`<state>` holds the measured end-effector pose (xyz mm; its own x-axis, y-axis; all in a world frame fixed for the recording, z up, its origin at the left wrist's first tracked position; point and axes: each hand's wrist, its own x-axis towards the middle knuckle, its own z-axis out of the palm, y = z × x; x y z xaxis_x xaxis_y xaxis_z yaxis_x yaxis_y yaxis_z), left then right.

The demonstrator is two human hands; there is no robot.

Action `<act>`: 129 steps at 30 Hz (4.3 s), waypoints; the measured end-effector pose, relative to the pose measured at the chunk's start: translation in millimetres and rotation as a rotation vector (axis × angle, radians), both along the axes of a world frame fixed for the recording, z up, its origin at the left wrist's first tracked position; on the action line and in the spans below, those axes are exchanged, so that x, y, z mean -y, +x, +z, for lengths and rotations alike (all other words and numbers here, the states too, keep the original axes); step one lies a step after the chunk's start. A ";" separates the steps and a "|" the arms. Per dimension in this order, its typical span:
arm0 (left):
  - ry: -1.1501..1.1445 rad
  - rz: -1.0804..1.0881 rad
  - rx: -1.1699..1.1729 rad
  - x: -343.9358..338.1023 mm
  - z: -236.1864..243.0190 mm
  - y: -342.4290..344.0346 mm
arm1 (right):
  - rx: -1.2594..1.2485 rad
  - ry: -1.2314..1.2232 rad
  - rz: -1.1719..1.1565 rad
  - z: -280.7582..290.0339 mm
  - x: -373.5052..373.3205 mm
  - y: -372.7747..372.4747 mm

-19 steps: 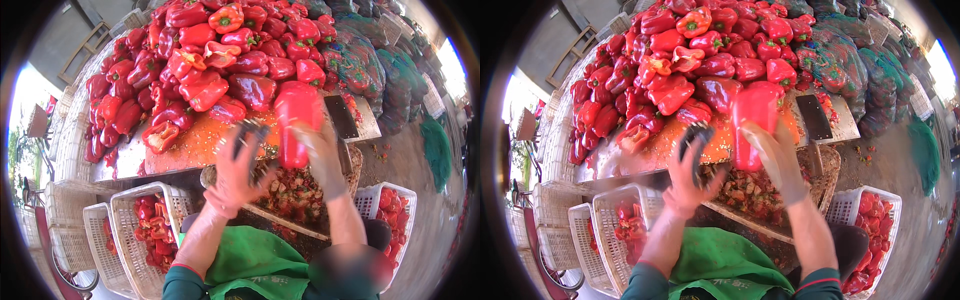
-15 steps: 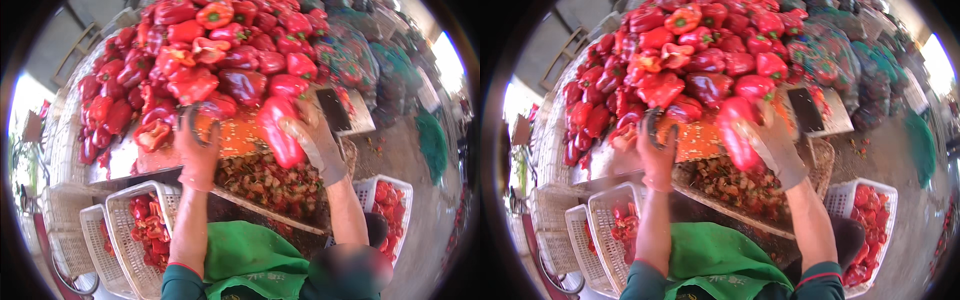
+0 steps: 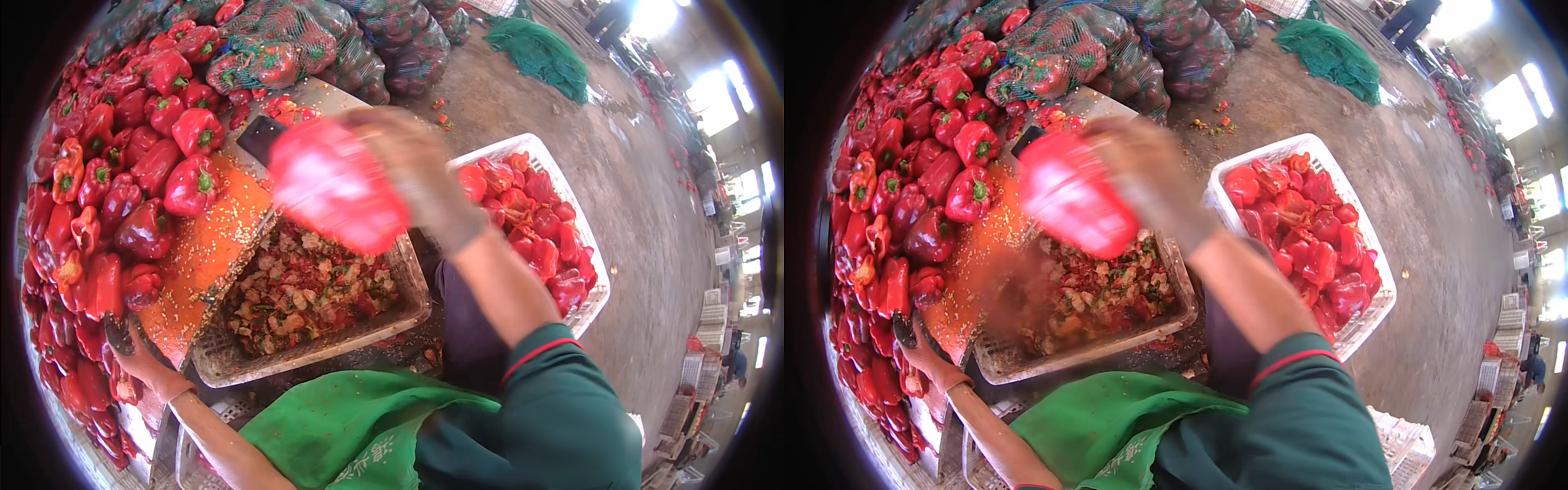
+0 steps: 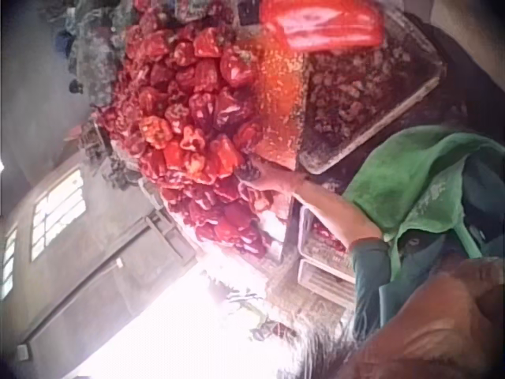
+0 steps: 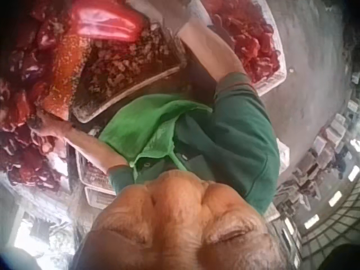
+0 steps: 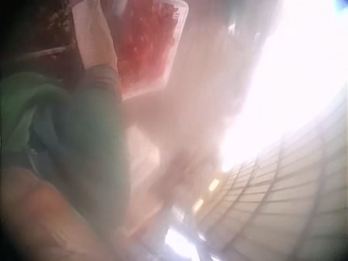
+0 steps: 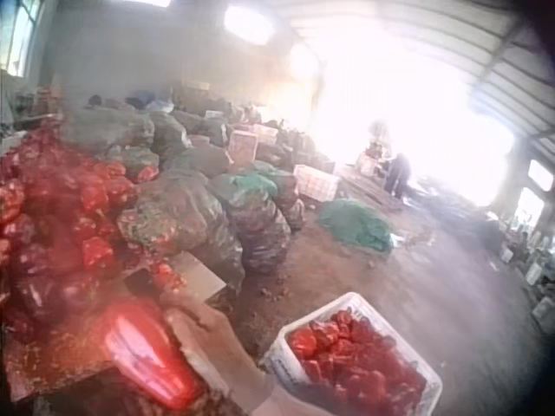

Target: The person processes red bell peppers by removing the stems and seeds by hand and using a cleaver, then places the cleaned pepper halves into a white plastic basket.

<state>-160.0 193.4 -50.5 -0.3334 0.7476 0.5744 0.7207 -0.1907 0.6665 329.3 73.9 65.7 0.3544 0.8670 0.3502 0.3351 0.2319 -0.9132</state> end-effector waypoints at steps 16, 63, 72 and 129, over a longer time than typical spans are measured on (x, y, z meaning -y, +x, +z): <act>0.113 -0.056 0.328 24.8 16.4 65.5 | 0.858 -0.800 -0.754 -171.1 193.2 281.5; -0.226 -0.533 0.219 58.0 50.8 125.9 | 1.057 0.417 0.841 41.4 -79.4 -166.2; -0.055 -0.391 1.482 61.0 73.6 80.7 | -0.500 -0.262 0.395 11.8 -53.2 -157.5; -0.425 -0.238 0.042 57.6 55.7 79.7 | 0.288 0.237 0.542 8.9 -210.7 -381.5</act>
<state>-80.3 135.8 5.2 -0.1407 0.9713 0.1917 0.6610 -0.0520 0.7486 -52.1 284.6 74.6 -0.2476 0.7841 0.5691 0.3379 0.6204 -0.7078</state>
